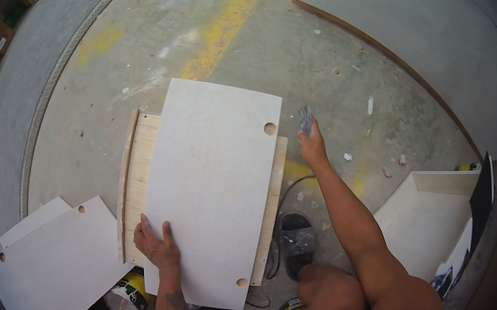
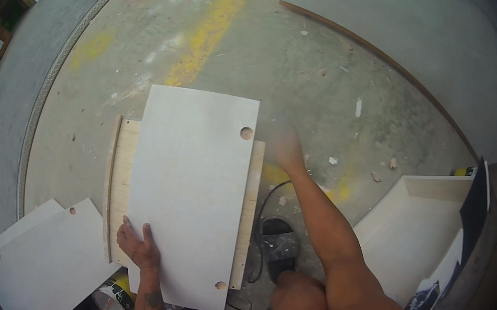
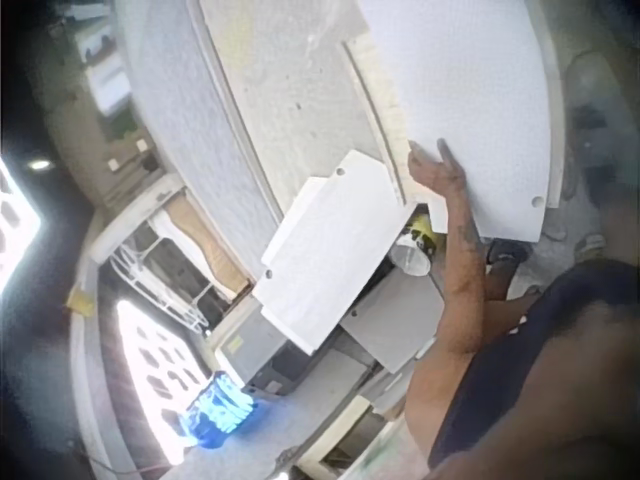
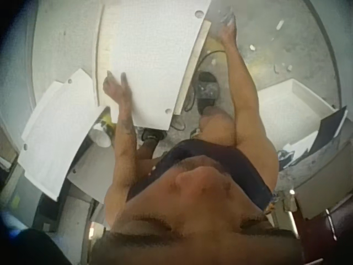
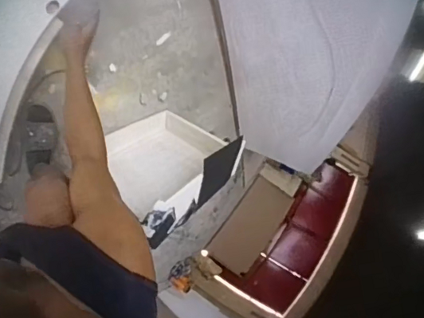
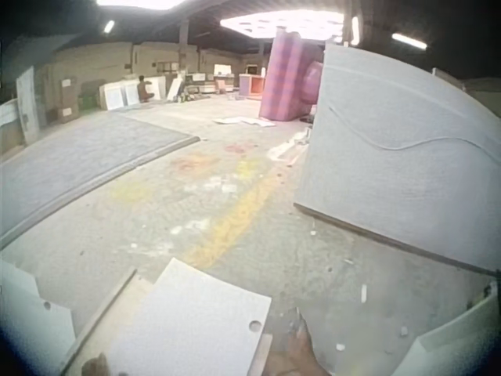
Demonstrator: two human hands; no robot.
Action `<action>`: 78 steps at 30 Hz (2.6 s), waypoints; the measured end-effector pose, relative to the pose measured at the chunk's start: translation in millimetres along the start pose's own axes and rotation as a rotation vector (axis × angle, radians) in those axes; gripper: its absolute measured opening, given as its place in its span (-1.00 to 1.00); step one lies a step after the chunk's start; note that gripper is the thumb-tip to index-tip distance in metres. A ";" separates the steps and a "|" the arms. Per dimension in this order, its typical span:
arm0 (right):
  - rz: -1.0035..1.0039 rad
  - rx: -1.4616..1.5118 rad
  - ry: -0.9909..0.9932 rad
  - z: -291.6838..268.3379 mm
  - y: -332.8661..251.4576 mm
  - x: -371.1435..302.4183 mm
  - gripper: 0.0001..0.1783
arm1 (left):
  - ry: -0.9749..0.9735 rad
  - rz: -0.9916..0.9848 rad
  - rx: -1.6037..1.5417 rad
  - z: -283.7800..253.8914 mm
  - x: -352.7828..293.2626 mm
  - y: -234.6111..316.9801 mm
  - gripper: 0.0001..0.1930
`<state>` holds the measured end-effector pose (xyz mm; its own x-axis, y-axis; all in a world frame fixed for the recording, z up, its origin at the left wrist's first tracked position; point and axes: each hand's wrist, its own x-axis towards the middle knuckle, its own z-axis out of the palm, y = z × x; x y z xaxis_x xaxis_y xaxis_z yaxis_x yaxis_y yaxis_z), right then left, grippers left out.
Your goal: The user is applying a substance (likely putty or filler) to a wooden panel and then sanding it down manually with sandpaper.
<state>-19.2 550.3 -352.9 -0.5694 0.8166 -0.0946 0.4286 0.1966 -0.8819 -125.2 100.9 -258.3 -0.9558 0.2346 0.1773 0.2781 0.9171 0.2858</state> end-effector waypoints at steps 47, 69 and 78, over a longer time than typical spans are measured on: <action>-0.584 -0.354 -0.877 -112.9 -285.1 -302.1 -0.59 | -0.324 -0.846 -0.287 -99.6 -283.5 -111.1 -0.18; -0.618 -0.410 -0.945 -89.0 -310.1 -318.3 -0.59 | -0.584 -0.364 -0.009 -84.3 -282.9 -103.5 -0.17; -0.687 -0.368 -1.013 -94.2 -309.6 -327.0 -0.59 | -0.687 -0.174 0.102 -71.8 -335.6 -43.1 -0.38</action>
<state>100.4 273.5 -5.4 -0.9584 -0.2572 -0.1238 -0.0896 0.6828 -0.7251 190.4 -40.5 -262.4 -0.8388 0.2015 -0.5058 0.1381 0.9774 0.1602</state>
